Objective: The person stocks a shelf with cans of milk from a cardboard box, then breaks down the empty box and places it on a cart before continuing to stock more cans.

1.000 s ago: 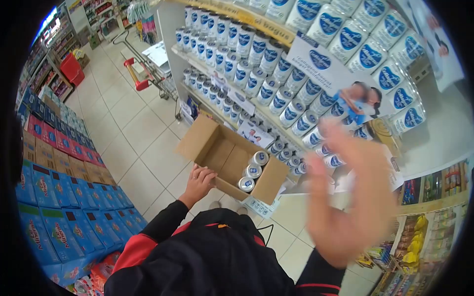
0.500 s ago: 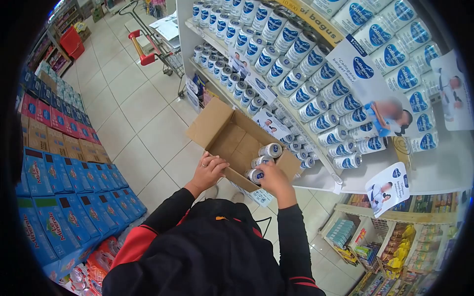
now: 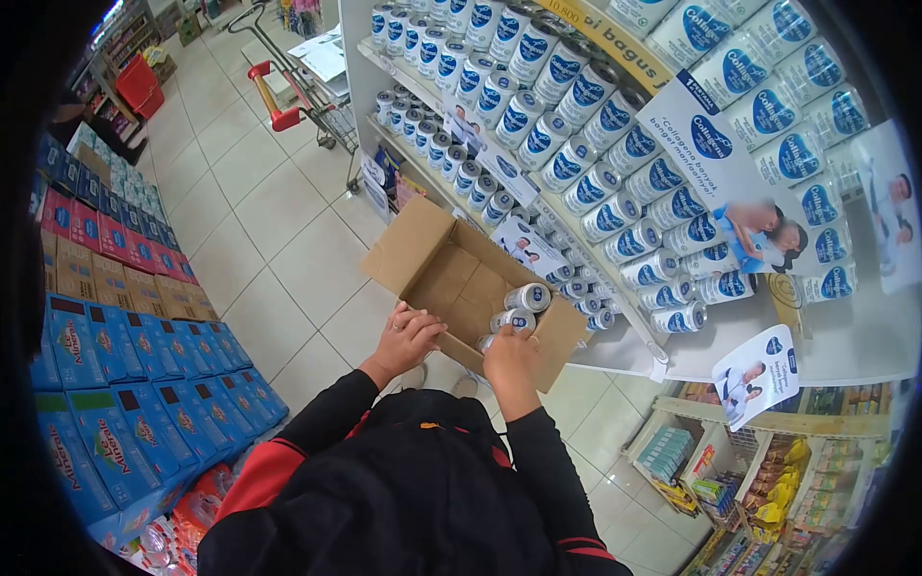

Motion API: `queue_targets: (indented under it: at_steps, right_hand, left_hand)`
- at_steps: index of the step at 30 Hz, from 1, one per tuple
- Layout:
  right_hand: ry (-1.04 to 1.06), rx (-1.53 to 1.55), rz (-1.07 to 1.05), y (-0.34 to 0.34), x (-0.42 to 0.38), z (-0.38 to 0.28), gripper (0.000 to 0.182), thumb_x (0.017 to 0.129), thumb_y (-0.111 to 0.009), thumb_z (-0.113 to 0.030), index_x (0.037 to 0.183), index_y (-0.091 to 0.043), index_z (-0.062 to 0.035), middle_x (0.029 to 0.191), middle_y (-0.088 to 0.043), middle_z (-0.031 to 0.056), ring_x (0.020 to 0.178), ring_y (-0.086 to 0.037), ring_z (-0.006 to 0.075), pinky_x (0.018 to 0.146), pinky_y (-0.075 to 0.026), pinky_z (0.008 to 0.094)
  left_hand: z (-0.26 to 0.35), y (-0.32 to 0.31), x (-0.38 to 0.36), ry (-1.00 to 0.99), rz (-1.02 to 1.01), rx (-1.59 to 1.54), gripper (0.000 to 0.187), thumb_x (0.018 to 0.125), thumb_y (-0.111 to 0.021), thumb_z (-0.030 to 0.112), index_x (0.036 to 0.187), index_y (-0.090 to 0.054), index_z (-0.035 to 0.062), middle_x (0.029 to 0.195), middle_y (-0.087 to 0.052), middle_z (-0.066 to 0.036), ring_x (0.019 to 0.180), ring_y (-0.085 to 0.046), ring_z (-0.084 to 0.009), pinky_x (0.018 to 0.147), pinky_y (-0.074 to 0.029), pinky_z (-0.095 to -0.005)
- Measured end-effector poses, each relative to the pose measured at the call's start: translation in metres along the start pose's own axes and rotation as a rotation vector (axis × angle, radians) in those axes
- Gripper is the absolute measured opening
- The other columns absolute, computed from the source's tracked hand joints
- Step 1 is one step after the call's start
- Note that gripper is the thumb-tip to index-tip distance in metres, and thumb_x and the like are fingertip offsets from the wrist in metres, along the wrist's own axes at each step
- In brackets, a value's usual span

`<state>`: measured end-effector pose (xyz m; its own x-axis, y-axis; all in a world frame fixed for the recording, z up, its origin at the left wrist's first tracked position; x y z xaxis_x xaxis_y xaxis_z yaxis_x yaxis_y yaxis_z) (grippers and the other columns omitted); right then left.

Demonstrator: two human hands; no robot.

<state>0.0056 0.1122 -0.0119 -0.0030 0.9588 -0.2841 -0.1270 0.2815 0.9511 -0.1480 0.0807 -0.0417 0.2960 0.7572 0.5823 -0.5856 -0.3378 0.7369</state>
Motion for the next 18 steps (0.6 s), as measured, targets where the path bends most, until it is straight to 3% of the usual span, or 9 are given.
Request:
queue_targets:
  at_steps: [8,11,18]
  right_hand:
    - [0.052,0.003,-0.03,-0.011,0.011,-0.006,0.041,0.07,-0.064,-0.032,0.096,-0.052,-0.0034,0.089,-0.058,0.0204,0.087,-0.056,0.034,0.071,-0.045,0.0445]
    - [0.027,0.0,-0.038,-0.014,0.014,-0.004,0.038,0.067,-0.065,-0.03,0.094,-0.053,-0.005,0.085,-0.059,0.0189,0.084,-0.057,0.0338,0.07,-0.045,0.0445]
    - [0.029,0.273,0.001,-0.002,0.014,0.02,0.05,0.055,-0.071,-0.03,0.095,-0.054,-0.0039,0.083,-0.061,0.0164,0.079,-0.059,0.0304,0.069,-0.046,0.039]
  left_hand:
    - [-0.001,-0.001,-0.002,0.002,-0.019,-0.015,0.048,0.055,-0.069,0.021,0.1,-0.053,0.0206,0.1,-0.05,0.006,0.099,-0.042,-0.0166,0.098,-0.026,-0.0392]
    - [-0.001,0.0,-0.002,0.001,-0.022,-0.02,0.048,0.056,-0.069,0.021,0.1,-0.054,0.0204,0.1,-0.05,0.006,0.1,-0.042,-0.0167,0.098,-0.026,-0.0392]
    - [-0.001,0.001,-0.001,0.022,-0.037,-0.05,0.045,0.059,-0.066,0.023,0.103,-0.053,0.0196,0.102,-0.05,0.004,0.101,-0.042,-0.0162,0.097,-0.026,-0.0396]
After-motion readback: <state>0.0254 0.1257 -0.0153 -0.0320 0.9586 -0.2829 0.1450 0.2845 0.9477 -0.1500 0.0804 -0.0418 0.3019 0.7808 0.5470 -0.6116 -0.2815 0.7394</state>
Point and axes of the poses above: each hand's wrist, its own x-axis towards the middle knuckle, its own y-axis out of the back of the hand, z = x × y, the point moved 8 cm from there along x, towards the middle knuckle
